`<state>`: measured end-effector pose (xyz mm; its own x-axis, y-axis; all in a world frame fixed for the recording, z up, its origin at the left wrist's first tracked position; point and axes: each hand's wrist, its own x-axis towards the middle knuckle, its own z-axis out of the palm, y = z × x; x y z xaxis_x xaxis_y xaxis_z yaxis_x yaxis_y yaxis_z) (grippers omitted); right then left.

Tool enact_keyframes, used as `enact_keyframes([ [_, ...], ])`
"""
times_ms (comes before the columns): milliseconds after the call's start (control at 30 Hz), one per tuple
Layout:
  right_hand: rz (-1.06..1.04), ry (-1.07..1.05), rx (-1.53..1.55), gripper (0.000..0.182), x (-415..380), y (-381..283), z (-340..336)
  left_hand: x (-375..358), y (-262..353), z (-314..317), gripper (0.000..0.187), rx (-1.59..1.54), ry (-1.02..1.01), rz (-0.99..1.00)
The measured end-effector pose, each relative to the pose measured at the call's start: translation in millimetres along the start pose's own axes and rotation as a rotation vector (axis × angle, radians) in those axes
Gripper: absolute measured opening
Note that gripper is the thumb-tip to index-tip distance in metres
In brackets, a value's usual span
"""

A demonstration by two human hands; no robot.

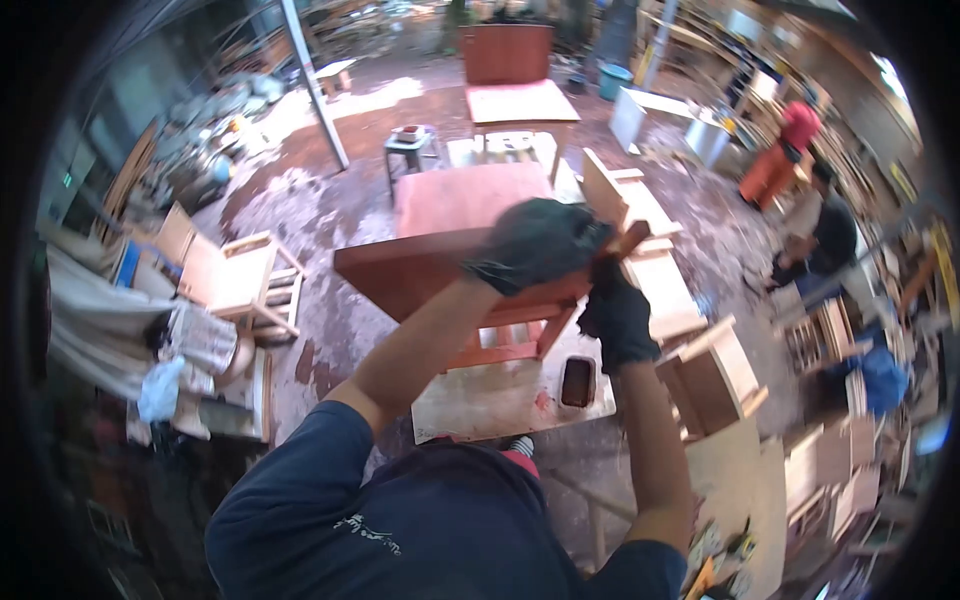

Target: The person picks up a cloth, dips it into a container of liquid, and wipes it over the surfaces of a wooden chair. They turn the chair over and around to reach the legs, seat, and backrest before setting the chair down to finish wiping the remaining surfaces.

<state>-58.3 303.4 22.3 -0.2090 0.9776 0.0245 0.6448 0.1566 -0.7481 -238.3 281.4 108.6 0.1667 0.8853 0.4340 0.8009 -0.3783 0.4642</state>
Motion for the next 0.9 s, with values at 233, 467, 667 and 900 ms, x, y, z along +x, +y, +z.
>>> enact_keyframes([
  [233,-0.006,-0.238,1.081,0.043,31.8,52.9,21.7,-8.4,-2.3,-10.2,0.045,-0.058,0.045,0.041],
  [467,-0.415,0.334,-0.669,0.026,29.1,52.2,18.1,-5.0,-17.9,12.1,0.036,0.012,0.18,0.155],
  [667,-0.553,0.281,-0.579,0.023,25.2,40.3,15.3,-4.3,-18.9,16.3,0.035,-0.013,0.243,0.142],
  [900,-0.836,0.363,-0.825,0.012,48.9,56.7,-2.5,-6.4,-16.3,13.1,0.035,0.016,0.237,0.154],
])
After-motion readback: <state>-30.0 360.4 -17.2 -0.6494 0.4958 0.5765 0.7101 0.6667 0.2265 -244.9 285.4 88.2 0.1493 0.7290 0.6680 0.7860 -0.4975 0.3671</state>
